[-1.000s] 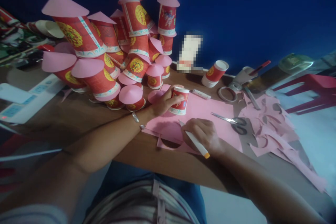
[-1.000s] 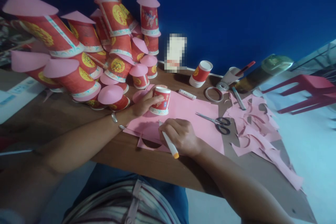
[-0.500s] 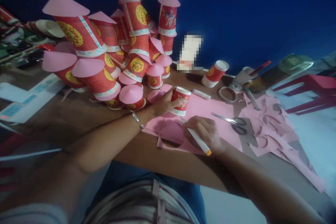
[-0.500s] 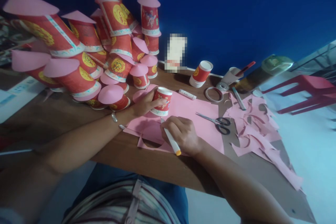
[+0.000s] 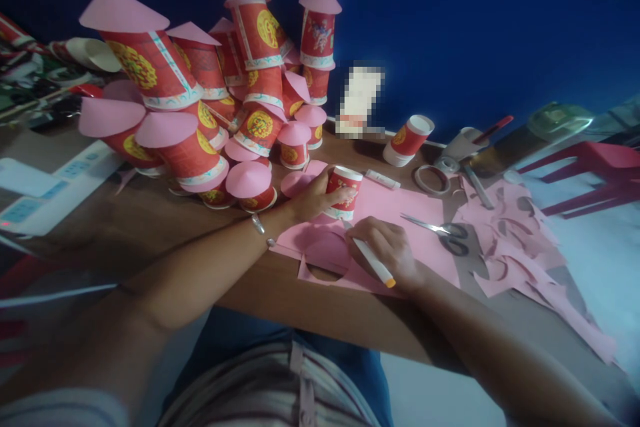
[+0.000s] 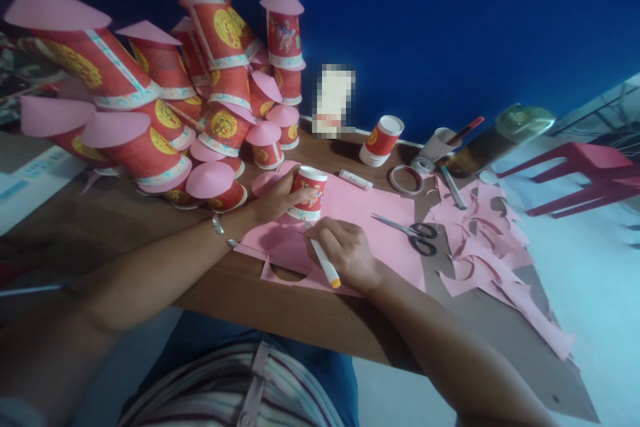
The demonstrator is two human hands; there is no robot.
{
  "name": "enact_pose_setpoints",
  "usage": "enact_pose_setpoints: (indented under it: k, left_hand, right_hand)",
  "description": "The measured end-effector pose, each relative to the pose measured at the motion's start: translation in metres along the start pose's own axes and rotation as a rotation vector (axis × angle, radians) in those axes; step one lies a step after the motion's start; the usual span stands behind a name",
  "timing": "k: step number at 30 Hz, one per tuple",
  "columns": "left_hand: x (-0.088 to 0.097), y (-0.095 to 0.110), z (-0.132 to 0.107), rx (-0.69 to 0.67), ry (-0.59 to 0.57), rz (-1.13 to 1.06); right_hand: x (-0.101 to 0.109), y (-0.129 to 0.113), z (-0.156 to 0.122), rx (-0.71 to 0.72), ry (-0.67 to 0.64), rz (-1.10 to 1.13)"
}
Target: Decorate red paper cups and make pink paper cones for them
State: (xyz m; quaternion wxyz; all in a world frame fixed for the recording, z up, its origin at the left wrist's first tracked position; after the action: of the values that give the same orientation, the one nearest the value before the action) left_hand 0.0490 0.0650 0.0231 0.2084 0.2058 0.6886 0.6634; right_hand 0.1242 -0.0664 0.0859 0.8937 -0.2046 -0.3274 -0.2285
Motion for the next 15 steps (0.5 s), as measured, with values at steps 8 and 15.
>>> enact_pose_setpoints:
  k: [8, 15]
  left_hand:
    - [-0.0004, -0.0003, 0.0, -0.018, -0.012, 0.002]
    - [-0.001, 0.0025, -0.0014, -0.004, -0.016, 0.012]
  right_hand:
    - [-0.0012, 0.0023, 0.0, -0.017, -0.013, -0.008]
    - [-0.004, 0.003, -0.0016, -0.019, -0.023, -0.018]
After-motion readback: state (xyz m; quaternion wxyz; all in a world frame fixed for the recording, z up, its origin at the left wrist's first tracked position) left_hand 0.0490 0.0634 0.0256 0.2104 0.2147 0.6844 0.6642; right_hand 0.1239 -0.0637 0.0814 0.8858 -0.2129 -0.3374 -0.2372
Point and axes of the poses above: each hand's wrist, its own z-axis towards the middle knuckle, its own x-axis out of the back of the hand, y = z × x, the point moved 9 cm from there along z, towards the middle knuckle, and after that the axes turned 6 degrees about z, right-handed, at the moved point
